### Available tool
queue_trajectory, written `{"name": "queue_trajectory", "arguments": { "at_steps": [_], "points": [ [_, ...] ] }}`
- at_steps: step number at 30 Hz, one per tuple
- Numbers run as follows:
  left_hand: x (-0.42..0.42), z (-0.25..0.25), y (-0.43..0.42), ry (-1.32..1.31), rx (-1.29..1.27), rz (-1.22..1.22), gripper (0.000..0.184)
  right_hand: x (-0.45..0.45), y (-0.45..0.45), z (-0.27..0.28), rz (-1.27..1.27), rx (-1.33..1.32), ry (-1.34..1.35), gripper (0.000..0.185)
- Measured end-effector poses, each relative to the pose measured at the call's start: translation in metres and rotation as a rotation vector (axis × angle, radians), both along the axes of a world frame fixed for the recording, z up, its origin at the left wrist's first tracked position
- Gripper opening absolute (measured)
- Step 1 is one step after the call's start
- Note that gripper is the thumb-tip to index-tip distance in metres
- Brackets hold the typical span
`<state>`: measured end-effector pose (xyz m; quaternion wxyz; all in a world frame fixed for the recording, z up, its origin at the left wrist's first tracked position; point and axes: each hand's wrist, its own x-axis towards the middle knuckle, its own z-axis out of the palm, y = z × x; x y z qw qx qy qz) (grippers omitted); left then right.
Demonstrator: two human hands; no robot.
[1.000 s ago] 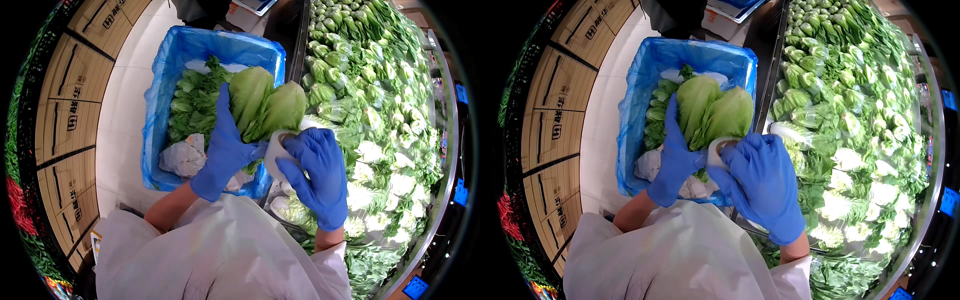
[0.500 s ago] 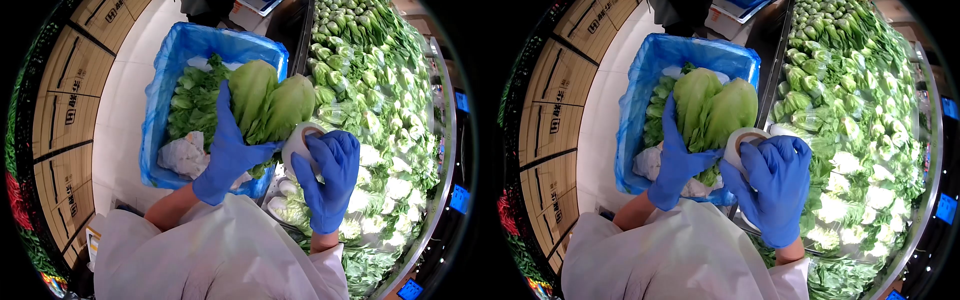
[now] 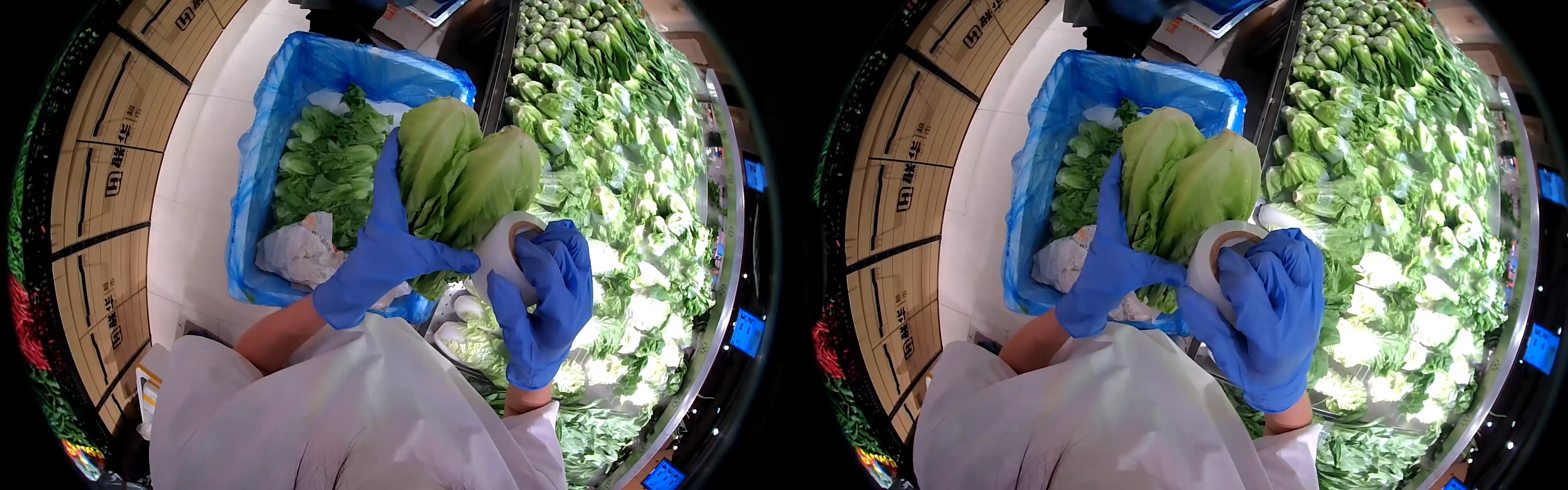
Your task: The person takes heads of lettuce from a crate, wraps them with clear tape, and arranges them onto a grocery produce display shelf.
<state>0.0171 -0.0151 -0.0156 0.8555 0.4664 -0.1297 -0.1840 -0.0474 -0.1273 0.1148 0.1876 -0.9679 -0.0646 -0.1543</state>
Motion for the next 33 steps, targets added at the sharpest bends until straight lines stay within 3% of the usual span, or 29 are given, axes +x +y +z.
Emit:
{"name": "queue_trajectory", "arguments": {
  "at_steps": [3, 5, 9, 11, 12, 14, 15, 17, 19, 21, 22, 23, 25, 26, 29, 31, 33],
  "points": [
    [0.003, 0.002, -0.002, 0.094, 0.015, -0.013, 0.125, 0.002, -0.005, -0.005, 0.009, 0.011, -0.001, 0.034],
    [0.004, -0.006, -0.005, -0.105, 0.229, 0.098, 0.122, 0.005, -0.011, -0.011, 0.012, 0.02, -0.005, 0.035],
    [0.012, -0.032, -0.01, -0.146, 0.284, 0.075, 0.117, 0.011, -0.024, -0.035, -0.109, -0.042, 0.142, 0.036],
    [0.017, -0.052, -0.014, -0.161, 0.42, 0.079, 0.11, 0.012, -0.034, -0.058, -0.363, 0.344, 0.598, 0.031],
    [0.02, -0.061, -0.012, -0.168, 0.421, 0.072, 0.11, 0.011, -0.04, -0.068, -0.369, 0.349, 0.592, 0.031],
    [0.027, -0.078, -0.004, -0.009, 0.459, -0.11, 0.104, 0.008, -0.054, -0.081, -0.535, 1.12, 0.733, 0.035],
    [0.029, -0.084, 0.002, -0.012, 0.467, -0.111, 0.104, 0.006, -0.057, -0.082, -0.533, 1.128, 0.732, 0.035],
    [0.032, -0.091, 0.013, 0.136, 0.489, -0.366, 0.098, 0.0, -0.066, -0.084, -0.483, 1.204, 1.012, 0.043],
    [0.03, -0.089, 0.02, 0.22, 0.437, -0.428, 0.096, -0.013, -0.072, -0.097, -0.463, 1.109, 1.115, 0.044],
    [0.027, -0.081, 0.026, 0.304, 0.381, -0.493, 0.093, -0.024, -0.072, -0.098, -0.418, 0.759, 1.241, 0.027],
    [0.028, -0.074, 0.029, 0.388, 0.365, -0.528, 0.083, -0.029, -0.075, -0.101, -0.364, 0.806, 1.296, 0.05],
    [0.029, -0.07, 0.032, 0.473, 0.348, -0.562, 0.074, -0.037, -0.081, -0.106, -0.368, 0.815, 1.292, 0.05],
    [0.032, -0.077, 0.034, 0.427, 0.345, -0.661, 0.073, -0.044, -0.081, -0.105, -0.184, 0.805, 1.225, 0.053],
    [0.032, -0.08, 0.034, 0.383, 0.336, -0.755, 0.072, -0.044, -0.08, -0.099, -0.247, 0.59, 1.326, 0.052],
    [0.022, -0.078, 0.032, 0.387, 0.442, -0.879, 0.074, -0.049, -0.075, -0.096, -0.28, 0.554, 1.414, 0.048],
    [0.015, -0.053, 0.03, 0.495, 0.367, -0.938, 0.075, -0.056, -0.074, -0.101, -0.201, 0.548, 1.407, 0.05],
    [0.009, -0.034, 0.031, 0.605, 0.29, -0.991, 0.075, -0.078, -0.076, -0.129, -0.05, 0.29, 1.194, 0.067]
  ]
}}
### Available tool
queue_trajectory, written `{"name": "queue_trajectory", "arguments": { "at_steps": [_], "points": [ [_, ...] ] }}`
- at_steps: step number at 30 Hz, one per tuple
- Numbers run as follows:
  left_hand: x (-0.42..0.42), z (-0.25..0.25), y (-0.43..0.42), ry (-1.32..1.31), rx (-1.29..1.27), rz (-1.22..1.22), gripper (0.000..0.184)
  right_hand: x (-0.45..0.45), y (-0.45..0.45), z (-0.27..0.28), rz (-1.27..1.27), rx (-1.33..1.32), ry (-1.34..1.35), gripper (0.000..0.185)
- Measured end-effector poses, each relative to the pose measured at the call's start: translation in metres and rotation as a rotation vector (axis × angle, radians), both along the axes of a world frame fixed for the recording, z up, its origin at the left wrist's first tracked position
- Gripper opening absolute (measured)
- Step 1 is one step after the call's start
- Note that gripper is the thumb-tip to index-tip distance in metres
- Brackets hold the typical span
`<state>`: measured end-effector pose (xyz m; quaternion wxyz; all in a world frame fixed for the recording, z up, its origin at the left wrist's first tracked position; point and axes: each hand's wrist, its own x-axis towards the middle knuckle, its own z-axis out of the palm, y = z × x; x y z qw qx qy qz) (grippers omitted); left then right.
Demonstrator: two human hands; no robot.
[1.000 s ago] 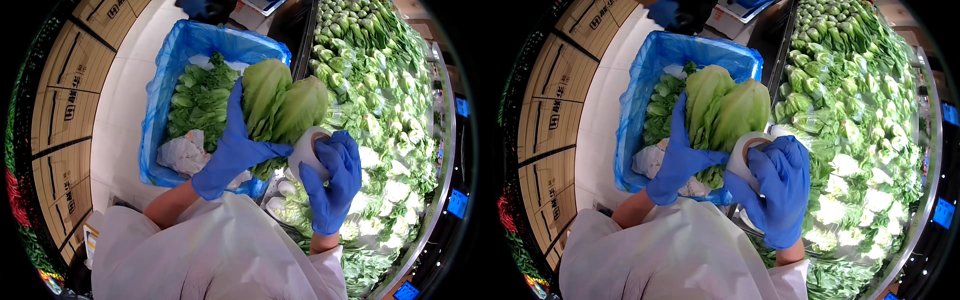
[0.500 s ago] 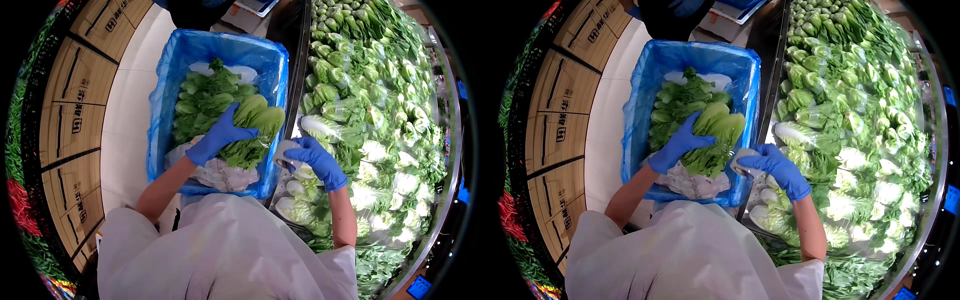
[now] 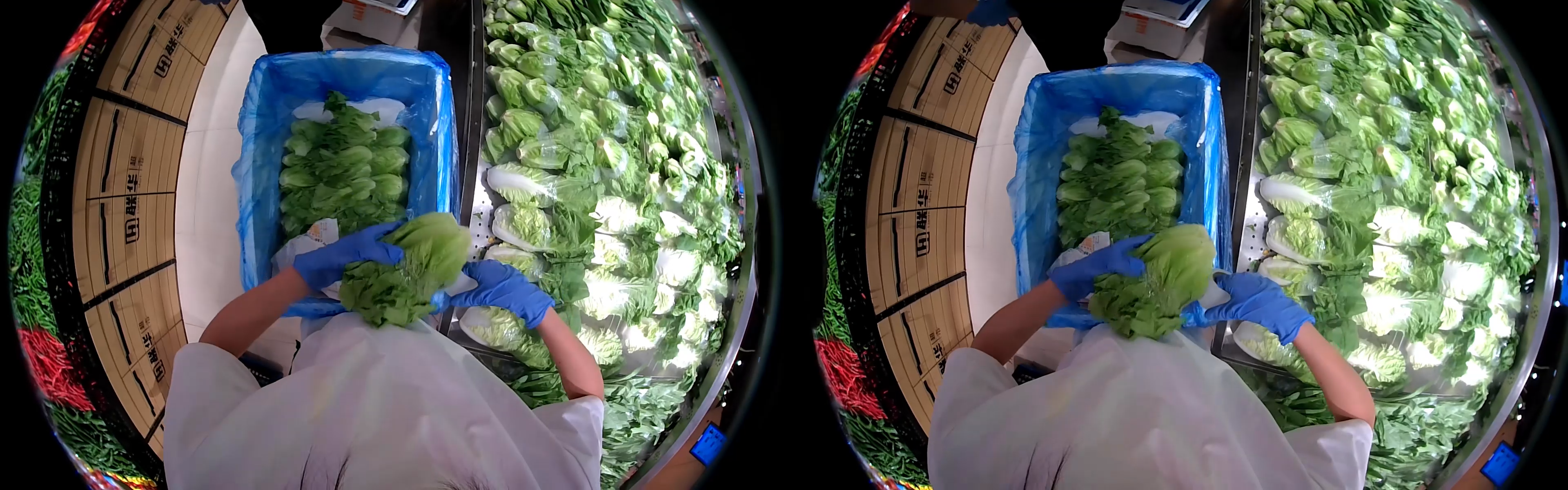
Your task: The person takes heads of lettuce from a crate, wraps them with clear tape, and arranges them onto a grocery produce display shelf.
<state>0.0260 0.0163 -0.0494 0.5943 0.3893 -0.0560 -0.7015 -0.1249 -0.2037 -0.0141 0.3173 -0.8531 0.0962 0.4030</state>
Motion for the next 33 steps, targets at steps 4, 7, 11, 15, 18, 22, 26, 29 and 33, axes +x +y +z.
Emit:
{"name": "queue_trajectory", "arguments": {
  "at_steps": [4, 7, 11, 15, 18, 22, 26, 29, 33],
  "points": [
    [-0.012, 0.006, -0.002, 0.116, 0.015, -0.14, 0.075, -0.019, -0.011, -0.034, -0.173, 0.517, -0.023, 0.06],
    [-0.029, -0.023, -0.003, 0.213, 0.001, -0.237, 0.077, -0.021, -0.018, -0.049, -0.367, 0.737, 0.061, 0.054],
    [-0.031, -0.013, -0.006, 0.058, -0.039, -0.34, 0.075, -0.024, -0.019, -0.084, -0.63, 0.819, 0.121, 0.031],
    [-0.026, 0.003, -0.012, -0.028, -0.079, -0.335, 0.069, 0.004, -0.005, -0.072, -1.124, 1.2, 0.372, 0.031],
    [-0.026, 0.0, -0.012, -0.048, -0.048, -0.354, 0.064, 0.03, 0.004, -0.06, -1.159, 1.41, 0.533, 0.033],
    [-0.026, 0.003, -0.013, 0.031, -0.004, -0.311, 0.068, 0.042, 0.012, -0.055, -1.077, 1.341, 0.421, 0.036],
    [-0.008, -0.001, -0.007, -0.192, -0.042, -0.213, 0.07, 0.041, 0.009, -0.066, -0.829, 1.077, 0.126, 0.039],
    [-0.002, 0.001, 0.0, -0.139, -0.05, -0.22, 0.069, 0.047, 0.012, -0.069, -0.757, 1.077, 0.06, 0.042],
    [0.0, 0.01, -0.006, -0.109, -0.002, -0.248, 0.067, 0.082, 0.011, -0.03, -0.538, 1.061, 0.16, 0.048]
  ]
}}
